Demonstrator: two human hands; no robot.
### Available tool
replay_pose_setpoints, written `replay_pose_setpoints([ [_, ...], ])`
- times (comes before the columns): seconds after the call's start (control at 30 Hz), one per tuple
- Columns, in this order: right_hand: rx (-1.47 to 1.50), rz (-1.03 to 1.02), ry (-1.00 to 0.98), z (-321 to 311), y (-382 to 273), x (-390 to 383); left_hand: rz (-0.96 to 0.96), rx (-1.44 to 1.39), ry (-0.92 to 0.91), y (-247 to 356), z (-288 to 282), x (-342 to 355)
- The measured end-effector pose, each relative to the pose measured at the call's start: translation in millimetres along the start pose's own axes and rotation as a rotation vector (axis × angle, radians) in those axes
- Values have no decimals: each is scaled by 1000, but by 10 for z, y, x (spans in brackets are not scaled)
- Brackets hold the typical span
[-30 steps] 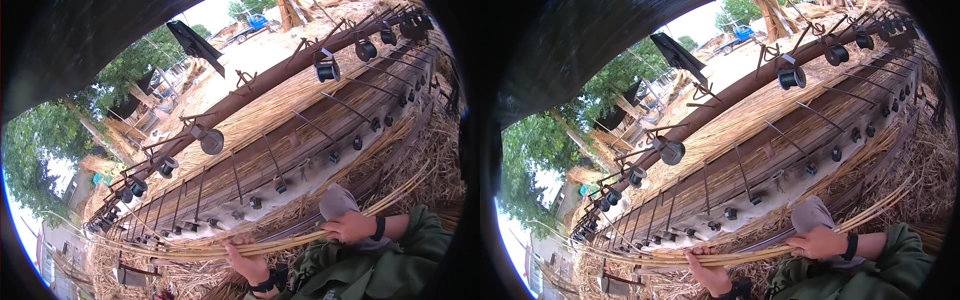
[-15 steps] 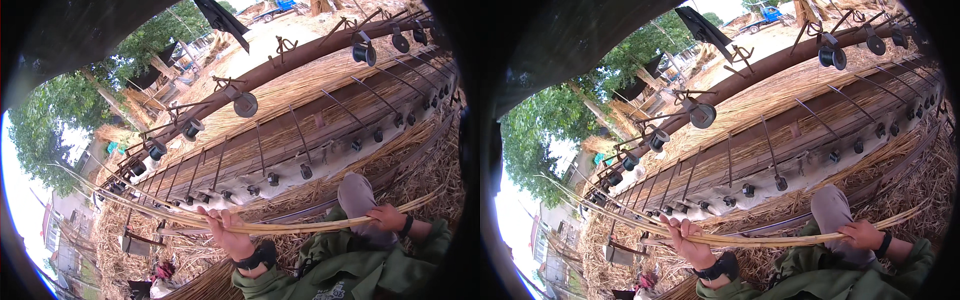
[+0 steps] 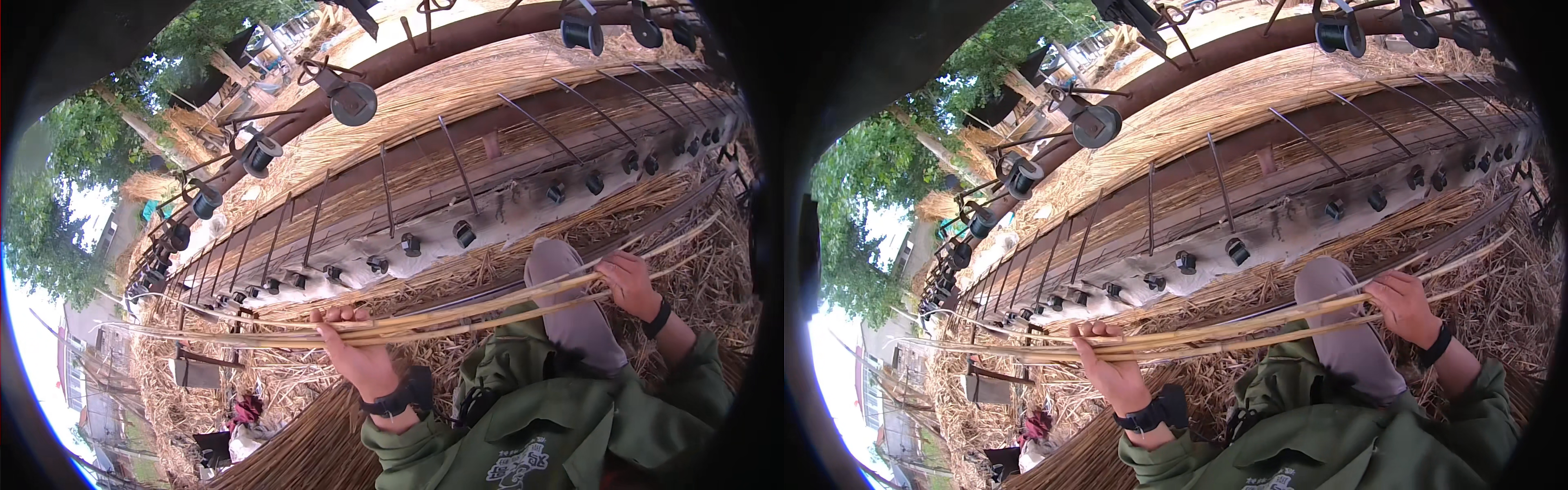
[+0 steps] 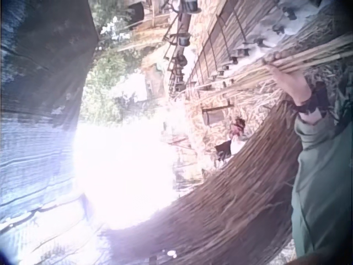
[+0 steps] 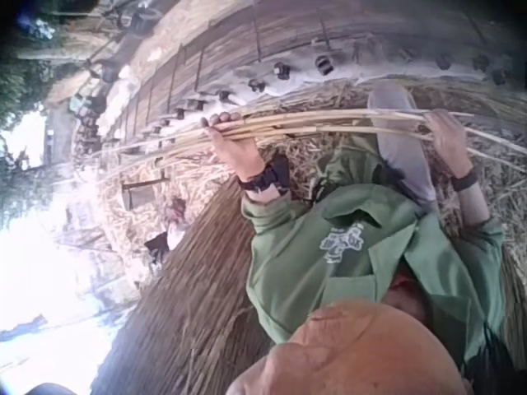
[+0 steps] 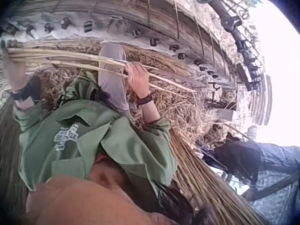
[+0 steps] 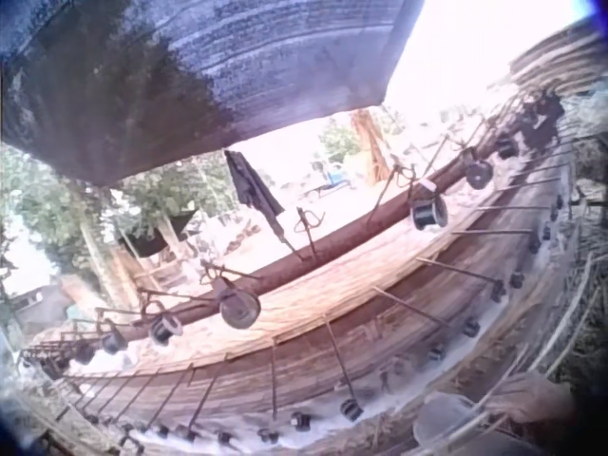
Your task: Manually weaving straw into a mat using a traditional loom.
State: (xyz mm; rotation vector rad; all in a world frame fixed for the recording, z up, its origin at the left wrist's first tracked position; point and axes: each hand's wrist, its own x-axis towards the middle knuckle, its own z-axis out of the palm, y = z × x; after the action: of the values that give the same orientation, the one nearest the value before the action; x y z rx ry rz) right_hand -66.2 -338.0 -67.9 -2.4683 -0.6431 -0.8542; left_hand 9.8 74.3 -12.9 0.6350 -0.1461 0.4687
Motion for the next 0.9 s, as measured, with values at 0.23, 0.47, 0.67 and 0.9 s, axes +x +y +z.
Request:
replay_pose_setpoints([
  [0.23, -312, -98, 125, -569, 294, -22, -85, 334, 78, -309, -325, 227],
  [0.47, -785, 20, 320, -1485, 935, 165, 74, 557, -156, -654, -286, 356],
  [0.67, -761, 49, 158, -1023, 998, 727, 232, 707, -194, -625, -343, 353],
  [0.9, -702, 19, 114, -862, 1008, 864, 95, 360, -321, -525, -289, 551],
])
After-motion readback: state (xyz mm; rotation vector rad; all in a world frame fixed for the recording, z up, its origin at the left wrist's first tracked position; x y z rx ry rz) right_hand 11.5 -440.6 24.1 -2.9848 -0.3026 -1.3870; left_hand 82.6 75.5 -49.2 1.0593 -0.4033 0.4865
